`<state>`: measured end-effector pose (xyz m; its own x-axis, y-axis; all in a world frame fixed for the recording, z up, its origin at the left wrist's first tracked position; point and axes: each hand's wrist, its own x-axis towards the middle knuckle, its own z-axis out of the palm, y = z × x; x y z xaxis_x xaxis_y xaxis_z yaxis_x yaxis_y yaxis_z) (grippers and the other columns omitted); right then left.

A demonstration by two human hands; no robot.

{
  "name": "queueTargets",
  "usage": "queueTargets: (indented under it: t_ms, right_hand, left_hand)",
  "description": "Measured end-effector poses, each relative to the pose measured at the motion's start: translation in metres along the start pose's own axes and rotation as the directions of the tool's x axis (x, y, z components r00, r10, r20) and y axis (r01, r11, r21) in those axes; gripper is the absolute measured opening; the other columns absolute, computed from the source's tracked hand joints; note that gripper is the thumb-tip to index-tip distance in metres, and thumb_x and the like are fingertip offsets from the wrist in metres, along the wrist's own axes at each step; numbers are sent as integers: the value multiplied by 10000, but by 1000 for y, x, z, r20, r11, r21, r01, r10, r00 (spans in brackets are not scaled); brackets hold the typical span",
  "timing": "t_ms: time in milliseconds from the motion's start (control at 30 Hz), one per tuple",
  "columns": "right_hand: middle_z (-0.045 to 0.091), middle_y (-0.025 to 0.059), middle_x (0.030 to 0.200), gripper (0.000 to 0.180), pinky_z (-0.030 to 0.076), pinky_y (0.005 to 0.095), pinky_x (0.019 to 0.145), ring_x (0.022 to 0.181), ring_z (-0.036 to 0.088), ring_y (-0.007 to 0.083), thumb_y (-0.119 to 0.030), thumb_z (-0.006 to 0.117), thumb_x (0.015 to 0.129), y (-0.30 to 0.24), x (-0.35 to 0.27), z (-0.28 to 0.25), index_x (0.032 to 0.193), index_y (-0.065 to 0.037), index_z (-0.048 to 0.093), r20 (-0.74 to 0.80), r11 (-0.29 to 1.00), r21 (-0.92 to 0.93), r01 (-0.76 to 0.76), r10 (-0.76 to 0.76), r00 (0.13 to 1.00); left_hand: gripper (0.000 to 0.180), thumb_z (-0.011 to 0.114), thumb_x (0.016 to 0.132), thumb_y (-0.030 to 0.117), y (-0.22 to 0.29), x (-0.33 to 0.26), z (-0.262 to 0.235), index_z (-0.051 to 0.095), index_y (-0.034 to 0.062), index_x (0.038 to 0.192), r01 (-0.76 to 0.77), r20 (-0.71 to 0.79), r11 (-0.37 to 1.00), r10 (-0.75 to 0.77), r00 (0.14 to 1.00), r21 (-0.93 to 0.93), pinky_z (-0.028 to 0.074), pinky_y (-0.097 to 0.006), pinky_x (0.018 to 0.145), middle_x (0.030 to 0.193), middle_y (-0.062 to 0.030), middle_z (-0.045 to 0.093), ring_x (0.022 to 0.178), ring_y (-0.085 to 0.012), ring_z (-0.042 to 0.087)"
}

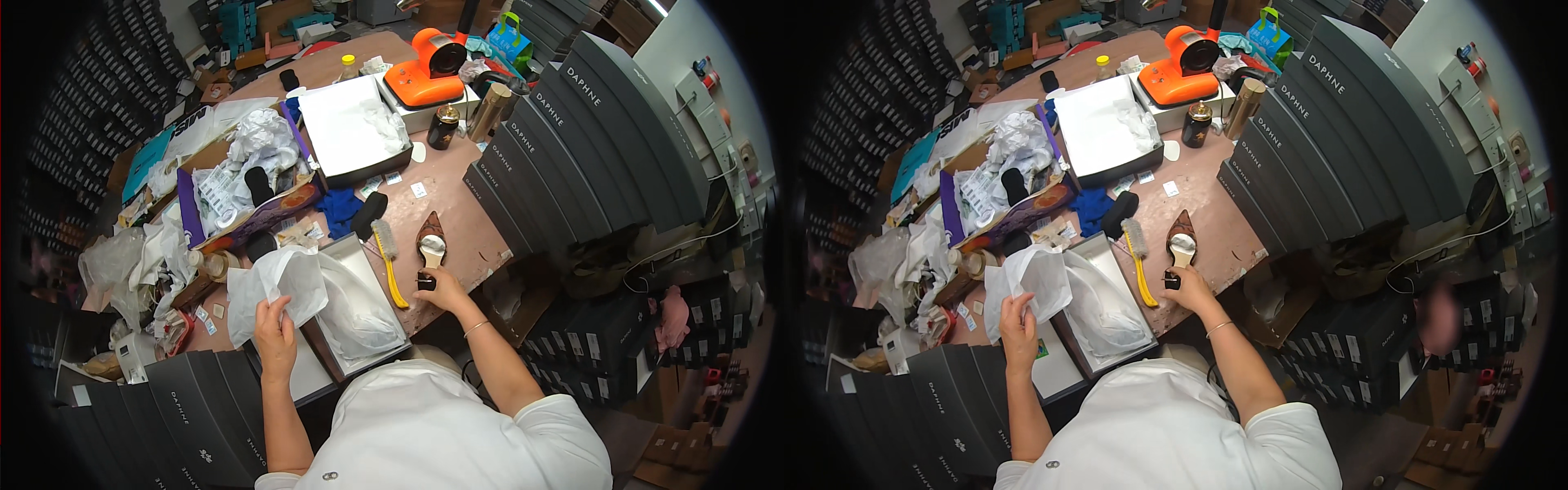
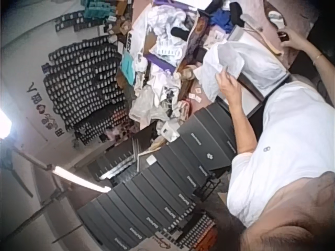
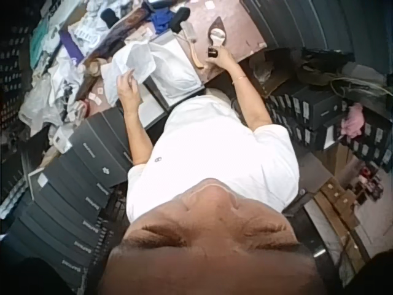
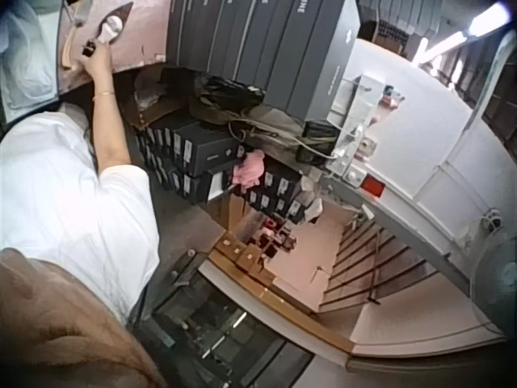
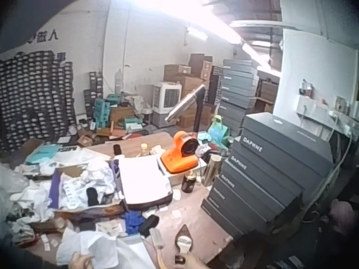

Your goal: Cleaning shoes with a brush and packing them into boxes with tissue paper.

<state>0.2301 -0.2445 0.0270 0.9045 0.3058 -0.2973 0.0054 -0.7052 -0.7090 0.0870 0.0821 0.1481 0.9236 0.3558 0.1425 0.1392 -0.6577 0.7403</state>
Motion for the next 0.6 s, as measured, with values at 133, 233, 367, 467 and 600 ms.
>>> queueTargets:
  t_ms: [133,233,367,467,600]
  right_hand:
    - [493,249,1332,649,406,332,996,1220,507,321,-241,785,669,40,-10,-1,1205,56,572,-35,994,18,112,-111,993]
    - [656,70,925,455,533,258,678,750,622,124,-153,734,755,8,-48,-32,1148,33,600,63,774,632,-38,-2,998]
    - [664,147,859,750,590,344,628,666,668,222,-425,803,624,-87,-101,-77,1077,128,575,336,436,885,-166,-350,874]
    - [656,160,897,724,594,355,648,748,672,236,-404,804,637,-126,-104,-50,1060,137,577,505,384,853,-352,-445,740]
    - [642,179,1007,639,591,346,685,860,663,285,-309,749,735,-148,-74,34,1176,93,520,476,248,879,-407,-411,778]
  left_hand:
    - [375,467,774,-95,-10,0,-7,607,-9,1111,-83,-76,985,95,993,152,437,-394,922,1307,-249,459,1126,-390,532]
    - [417,454,755,-84,-27,2,-25,580,-42,1149,-98,-31,987,103,994,128,411,-393,974,1381,-265,404,1195,-412,484]
    - [514,483,764,-15,-34,3,-38,457,-74,1273,-125,-13,990,126,992,66,405,-375,996,1370,-250,431,1199,-397,487]
    - [540,480,747,-36,-2,-5,-53,488,-34,1286,-98,51,991,102,993,-87,394,-352,1004,1353,-241,461,1243,-354,476]
    - [569,480,722,-52,15,-27,-63,501,-16,1289,-200,156,974,215,964,-105,466,-316,882,1353,-227,473,1143,-312,563]
